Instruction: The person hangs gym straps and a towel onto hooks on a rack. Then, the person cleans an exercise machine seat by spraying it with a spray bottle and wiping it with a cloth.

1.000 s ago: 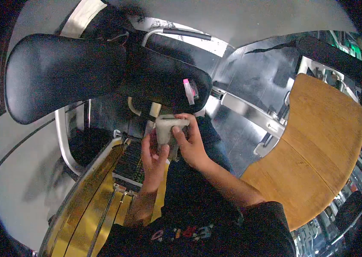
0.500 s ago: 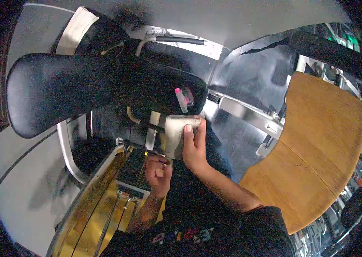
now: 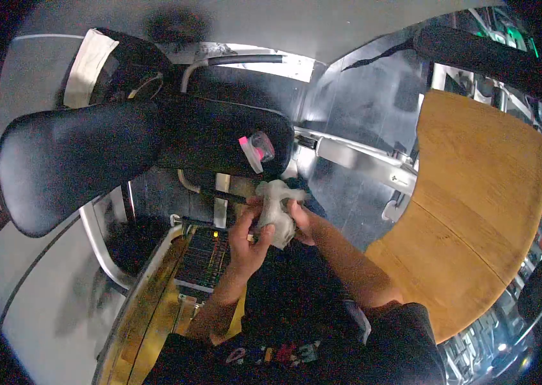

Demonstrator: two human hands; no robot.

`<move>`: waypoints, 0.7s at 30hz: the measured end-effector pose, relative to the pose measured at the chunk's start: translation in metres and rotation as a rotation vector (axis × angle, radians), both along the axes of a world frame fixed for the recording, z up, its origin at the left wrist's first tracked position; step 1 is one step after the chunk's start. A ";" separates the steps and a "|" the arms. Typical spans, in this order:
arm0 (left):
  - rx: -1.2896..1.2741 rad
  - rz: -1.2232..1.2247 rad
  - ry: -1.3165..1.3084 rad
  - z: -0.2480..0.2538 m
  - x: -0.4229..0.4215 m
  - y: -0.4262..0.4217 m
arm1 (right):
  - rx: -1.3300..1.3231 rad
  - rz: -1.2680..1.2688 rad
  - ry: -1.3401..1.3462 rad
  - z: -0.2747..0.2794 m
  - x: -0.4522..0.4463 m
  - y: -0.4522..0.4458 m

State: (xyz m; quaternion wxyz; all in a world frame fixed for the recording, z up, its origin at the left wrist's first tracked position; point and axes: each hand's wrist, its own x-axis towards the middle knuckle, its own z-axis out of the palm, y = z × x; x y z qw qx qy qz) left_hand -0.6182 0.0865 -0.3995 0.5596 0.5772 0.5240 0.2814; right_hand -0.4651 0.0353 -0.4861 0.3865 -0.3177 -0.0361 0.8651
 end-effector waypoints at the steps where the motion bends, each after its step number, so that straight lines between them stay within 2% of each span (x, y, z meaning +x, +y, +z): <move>1: -0.004 -0.006 0.000 -0.001 -0.001 -0.001 | 0.048 -0.044 -0.005 0.001 0.001 0.002; 2: -0.026 0.005 0.039 -0.002 -0.003 -0.004 | 0.047 -0.048 -0.005 0.004 0.005 0.003; 4: -0.044 0.013 0.084 -0.010 -0.011 -0.010 | -0.076 0.107 -0.397 0.041 0.006 0.033; 7: -0.296 -0.093 0.236 -0.027 -0.027 -0.013 | -0.190 -0.076 -0.543 0.032 -0.001 0.027; 8: -0.295 -0.096 0.238 -0.038 -0.034 -0.009 | -0.229 -0.166 -0.617 0.033 -0.001 0.028; 9: -0.095 -0.108 0.313 -0.056 -0.041 -0.005 | -0.189 -0.165 -0.713 0.025 0.004 0.023; 10: 0.104 -0.122 0.385 -0.074 -0.045 -0.001 | -0.194 -0.167 -0.711 0.027 0.009 0.023; 12: 0.195 -0.072 0.459 -0.112 -0.040 0.021 | -0.184 -0.089 -0.735 0.035 0.018 0.026; 16: 0.349 -0.009 0.363 -0.145 0.008 0.079 | -0.192 -0.060 -0.727 0.033 0.025 0.021; 17: 0.409 -0.026 0.319 -0.152 0.013 0.084 | -0.272 -0.062 -0.726 0.043 0.026 0.022; 18: 0.413 -0.014 0.348 -0.154 0.019 0.090 | -0.347 -0.058 -0.720 0.048 0.026 0.022; 20: 0.091 -0.193 0.367 -0.156 0.024 0.099 | -0.285 -0.076 -0.693 0.044 0.028 0.019; 21: 0.091 -0.177 0.387 -0.155 0.021 0.099 | -0.238 -0.119 -0.691 0.044 0.029 0.018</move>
